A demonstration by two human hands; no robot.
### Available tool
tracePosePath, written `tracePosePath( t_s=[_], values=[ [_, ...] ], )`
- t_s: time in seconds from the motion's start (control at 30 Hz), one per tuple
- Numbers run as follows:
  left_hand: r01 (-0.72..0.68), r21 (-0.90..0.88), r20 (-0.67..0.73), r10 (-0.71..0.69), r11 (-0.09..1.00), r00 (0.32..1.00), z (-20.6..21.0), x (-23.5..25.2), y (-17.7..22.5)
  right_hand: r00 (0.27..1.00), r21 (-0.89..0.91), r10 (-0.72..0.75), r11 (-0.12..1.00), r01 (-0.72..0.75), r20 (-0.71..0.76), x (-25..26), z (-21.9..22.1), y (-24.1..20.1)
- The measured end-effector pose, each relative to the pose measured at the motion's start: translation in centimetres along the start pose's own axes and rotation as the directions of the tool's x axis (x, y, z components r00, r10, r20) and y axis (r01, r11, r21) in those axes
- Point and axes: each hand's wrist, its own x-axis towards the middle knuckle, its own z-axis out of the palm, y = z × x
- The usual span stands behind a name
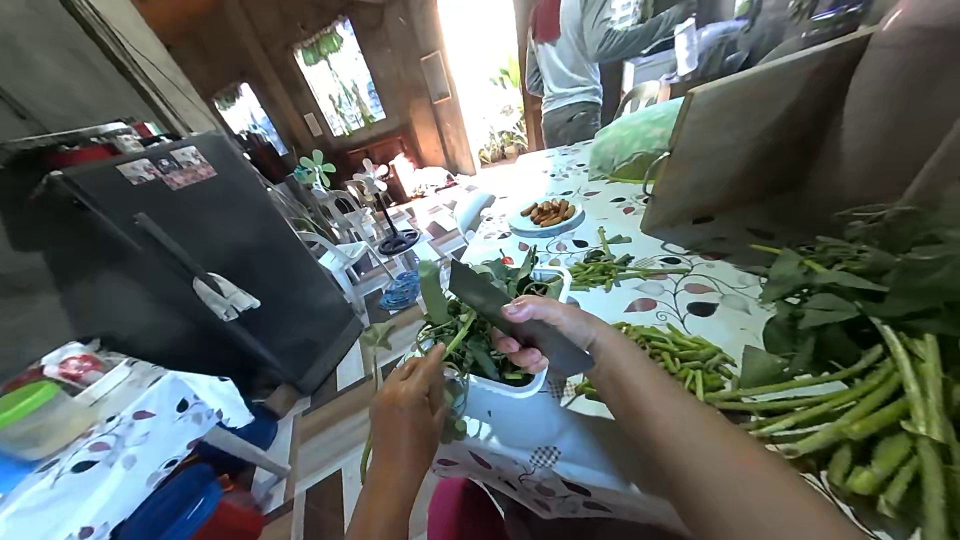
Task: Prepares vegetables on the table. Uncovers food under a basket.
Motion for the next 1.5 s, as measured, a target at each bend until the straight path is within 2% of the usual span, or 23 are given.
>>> tracePosePath(
  t_s=[0.07,0.17,0.2,0.33,0.43,0.47,0.53,0.67,0.77,0.83,0.93,1.07,1.13,1.2,1.27,1.3,1.4,1.5],
  values=[
    [-0.004,0.004,0.013,0.004,1.0,1.0,0.2,0.3,-0.1,0.991,-0.176,-0.034,0.984,0.011,-0.127,0.0,0.8,-0.2],
    [-0.013,0.029,0.05,0.012,0.999,0.999,0.5,0.7,0.4,0.897,-0.406,-0.053,0.903,-0.145,-0.439,0.5,3.5,-0.6],
    [-0.023,0.059,0.051,0.02,0.998,0.998,0.6,0.8,0.8,0.866,-0.441,-0.047,0.874,-0.205,-0.498,0.9,4.1,-0.7],
    [-0.022,0.153,0.066,0.012,0.988,0.998,0.8,0.8,1.7,0.804,-0.506,-0.046,0.798,-0.328,-0.593,2.7,4.5,-0.2],
    [-0.009,0.144,0.064,0.0,0.99,0.998,-1.1,0.2,2.1,0.717,-0.444,-0.086,0.834,-0.328,-0.692,2.9,2.7,-0.5],
    [-0.008,0.133,0.052,0.002,0.991,0.999,-1.7,0.1,1.9,0.713,-0.409,-0.071,0.857,-0.314,-0.697,2.6,1.8,-0.7],
    [0.007,0.099,0.046,-0.012,0.995,0.999,-2.0,0.4,0.8,0.756,-0.343,-0.003,0.892,-0.293,-0.654,1.5,0.7,-1.4],
    [0.054,0.053,0.068,-0.058,0.997,0.996,-0.6,1.2,-1.7,0.871,-0.26,0.145,0.92,-0.293,-0.47,-0.2,1.0,-3.9],
    [0.066,0.006,0.063,-0.066,0.998,0.996,0.3,1.4,-1.9,0.94,-0.066,0.182,0.976,-0.209,-0.288,-1.1,-0.1,-4.8],
    [0.069,-0.028,0.035,-0.068,0.997,0.997,0.3,1.7,-1.3,0.976,0.011,0.123,0.992,-0.123,-0.181,-1.7,0.2,-4.5],
    [0.042,-0.089,-0.025,-0.044,0.995,0.999,0.2,2.2,-0.2,0.987,-0.032,0.047,0.998,-0.053,-0.152,-2.9,1.8,-3.5],
    [-0.06,-0.203,-0.081,0.044,0.977,0.996,1.3,2.7,1.6,0.997,-0.032,-0.077,0.996,0.078,0.023,-4.5,1.3,-1.6],
    [-0.11,-0.218,-0.084,0.094,0.97,0.992,2.3,3.0,2.7,0.992,-0.064,-0.121,0.99,0.122,0.023,-5.7,1.1,-1.0],
    [-0.131,-0.228,-0.062,0.12,0.965,0.991,3.3,3.4,3.7,0.979,-0.171,-0.183,0.971,0.165,-0.094,-7.3,1.6,-0.7],
    [-0.151,-0.251,-0.03,0.148,0.956,0.988,4.4,4.0,4.7,0.938,-0.329,-0.216,0.937,0.12,-0.273,-9.0,3.0,-0.7],
    [-0.157,-0.265,-0.004,0.162,0.951,0.987,4.9,4.2,5.2,0.893,-0.379,-0.238,0.922,0.084,-0.383,-9.7,3.8,-0.7],
    [-0.172,-0.287,0.083,0.203,0.942,0.976,6.0,5.0,7.2,0.691,-0.542,-0.341,0.836,-0.088,-0.637,-11.0,5.3,0.2],
    [-0.204,-0.261,0.096,0.236,0.943,0.967,6.6,5.3,9.8,0.464,-0.62,-0.466,0.737,-0.267,-0.754,-11.2,5.4,2.0]
  ],
)
